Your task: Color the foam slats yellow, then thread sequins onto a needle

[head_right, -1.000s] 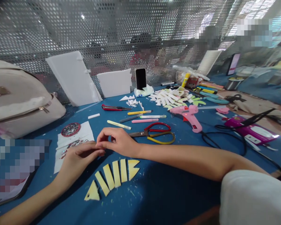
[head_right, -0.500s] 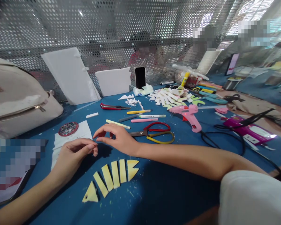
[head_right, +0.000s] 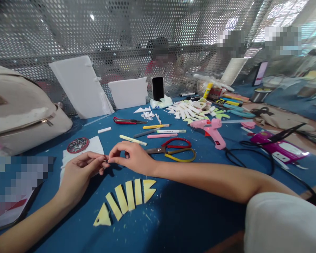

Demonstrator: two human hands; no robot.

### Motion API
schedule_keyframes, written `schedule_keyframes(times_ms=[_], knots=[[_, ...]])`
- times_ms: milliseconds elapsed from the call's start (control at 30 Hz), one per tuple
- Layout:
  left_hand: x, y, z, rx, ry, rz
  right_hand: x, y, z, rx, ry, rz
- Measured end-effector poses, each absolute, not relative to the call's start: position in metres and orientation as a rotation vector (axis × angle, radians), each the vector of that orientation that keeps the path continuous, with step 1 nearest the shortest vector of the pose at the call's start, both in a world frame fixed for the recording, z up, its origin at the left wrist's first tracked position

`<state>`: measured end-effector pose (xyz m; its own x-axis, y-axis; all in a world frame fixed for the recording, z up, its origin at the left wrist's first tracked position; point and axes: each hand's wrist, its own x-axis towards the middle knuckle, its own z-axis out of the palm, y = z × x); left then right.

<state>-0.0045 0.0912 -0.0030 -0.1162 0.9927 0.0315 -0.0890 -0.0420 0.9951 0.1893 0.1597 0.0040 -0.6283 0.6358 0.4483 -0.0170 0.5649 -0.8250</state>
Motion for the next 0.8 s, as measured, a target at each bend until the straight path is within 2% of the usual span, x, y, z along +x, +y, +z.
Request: schedule_keyframes(times_ms=[367, 800], knots=[[-0.0044, 0.0938, -0.0051, 1.001, 1.075, 1.39, 0.1863, 0.1624, -0.0008, -0.617, -2.05, 1.094], [-0.0028, 0.0948, -0.0063, 0.993, 1.025, 1.432, 0.1875, 0.1608, 0.0054, -0.539, -1.94, 1.232]])
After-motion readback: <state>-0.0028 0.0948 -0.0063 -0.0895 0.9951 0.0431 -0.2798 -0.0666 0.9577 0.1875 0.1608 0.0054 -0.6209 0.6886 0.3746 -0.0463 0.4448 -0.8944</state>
